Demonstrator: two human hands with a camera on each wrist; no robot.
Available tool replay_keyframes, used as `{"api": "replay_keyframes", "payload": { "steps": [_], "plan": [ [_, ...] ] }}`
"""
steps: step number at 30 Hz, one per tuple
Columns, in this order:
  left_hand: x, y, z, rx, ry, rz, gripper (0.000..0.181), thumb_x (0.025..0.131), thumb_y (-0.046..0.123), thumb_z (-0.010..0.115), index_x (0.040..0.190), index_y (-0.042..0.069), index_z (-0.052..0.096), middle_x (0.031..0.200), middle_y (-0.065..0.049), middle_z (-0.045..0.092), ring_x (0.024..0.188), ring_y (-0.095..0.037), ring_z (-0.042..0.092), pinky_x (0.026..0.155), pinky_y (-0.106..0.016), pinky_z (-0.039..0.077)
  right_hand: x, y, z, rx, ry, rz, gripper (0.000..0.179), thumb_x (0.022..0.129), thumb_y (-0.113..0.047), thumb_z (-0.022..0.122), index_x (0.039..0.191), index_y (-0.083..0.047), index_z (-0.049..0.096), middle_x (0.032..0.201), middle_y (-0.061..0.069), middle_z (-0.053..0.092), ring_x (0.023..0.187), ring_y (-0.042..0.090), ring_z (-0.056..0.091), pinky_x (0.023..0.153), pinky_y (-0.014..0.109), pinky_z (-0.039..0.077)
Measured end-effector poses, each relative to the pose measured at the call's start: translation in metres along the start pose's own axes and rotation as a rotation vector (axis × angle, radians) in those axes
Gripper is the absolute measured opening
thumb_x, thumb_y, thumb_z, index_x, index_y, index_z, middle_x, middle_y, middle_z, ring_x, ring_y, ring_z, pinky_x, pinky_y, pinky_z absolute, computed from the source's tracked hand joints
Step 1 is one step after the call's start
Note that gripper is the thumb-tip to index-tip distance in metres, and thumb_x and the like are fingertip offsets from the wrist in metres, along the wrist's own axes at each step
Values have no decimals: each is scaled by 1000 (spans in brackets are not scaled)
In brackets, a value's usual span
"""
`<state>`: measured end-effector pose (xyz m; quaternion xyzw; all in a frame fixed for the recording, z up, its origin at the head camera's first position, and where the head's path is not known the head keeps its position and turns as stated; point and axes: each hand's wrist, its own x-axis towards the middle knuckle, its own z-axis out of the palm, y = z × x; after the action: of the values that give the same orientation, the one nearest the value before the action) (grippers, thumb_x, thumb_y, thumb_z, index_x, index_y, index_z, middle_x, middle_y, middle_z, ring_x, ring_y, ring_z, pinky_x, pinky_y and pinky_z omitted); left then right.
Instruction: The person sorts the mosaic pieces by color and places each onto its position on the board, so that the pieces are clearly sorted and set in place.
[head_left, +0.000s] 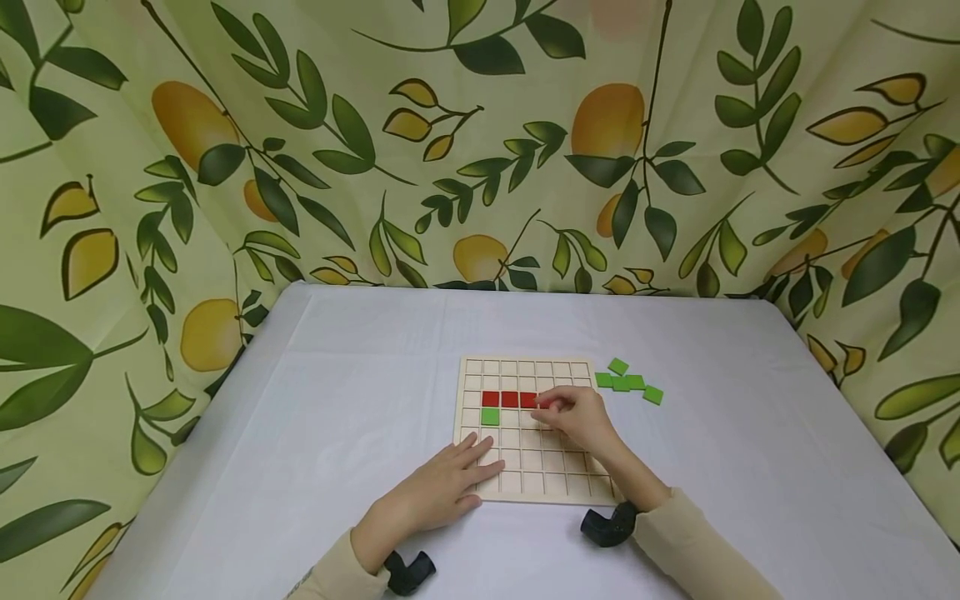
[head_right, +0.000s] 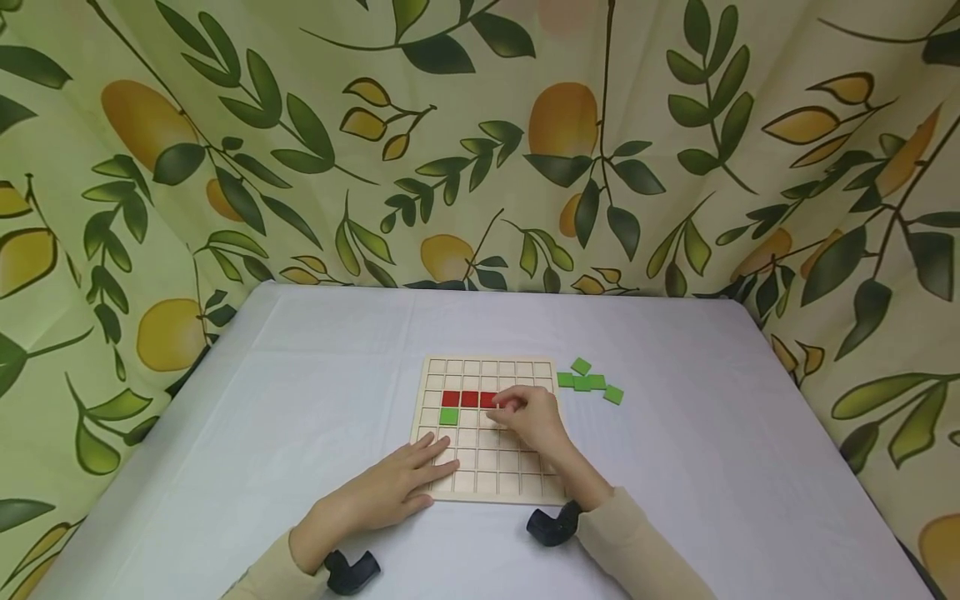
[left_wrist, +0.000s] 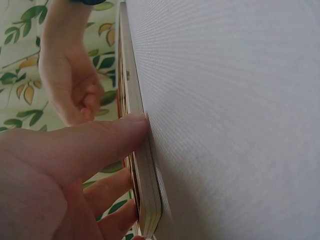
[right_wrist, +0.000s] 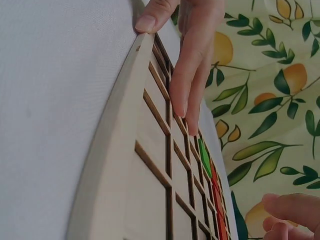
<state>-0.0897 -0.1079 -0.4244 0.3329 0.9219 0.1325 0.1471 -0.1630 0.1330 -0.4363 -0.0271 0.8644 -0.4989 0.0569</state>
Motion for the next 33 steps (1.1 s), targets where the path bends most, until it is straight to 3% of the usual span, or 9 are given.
{"api": "replay_keyframes", "payload": {
  "steps": [20,33],
  "plan": [
    [-1,0,-1,-16,-4,3,51,96,24,57,146,25,44,160,-6,30,151,-29,23,120,-49,30,-11,21,-40,-40,54,83,23,80,-12,75,98,3,71,62,-8,51,55,3,41,46,17,35],
    [0,-1,1,-9,3,7,51,96,24,57,146,25,44,160,-6,30,151,-28,24,121,-48,30,-13,31,-62,-23,90,131,31,83,-12,73,108,6,68,60,-9,50,51,5,44,49,19,42]
  ]
}}
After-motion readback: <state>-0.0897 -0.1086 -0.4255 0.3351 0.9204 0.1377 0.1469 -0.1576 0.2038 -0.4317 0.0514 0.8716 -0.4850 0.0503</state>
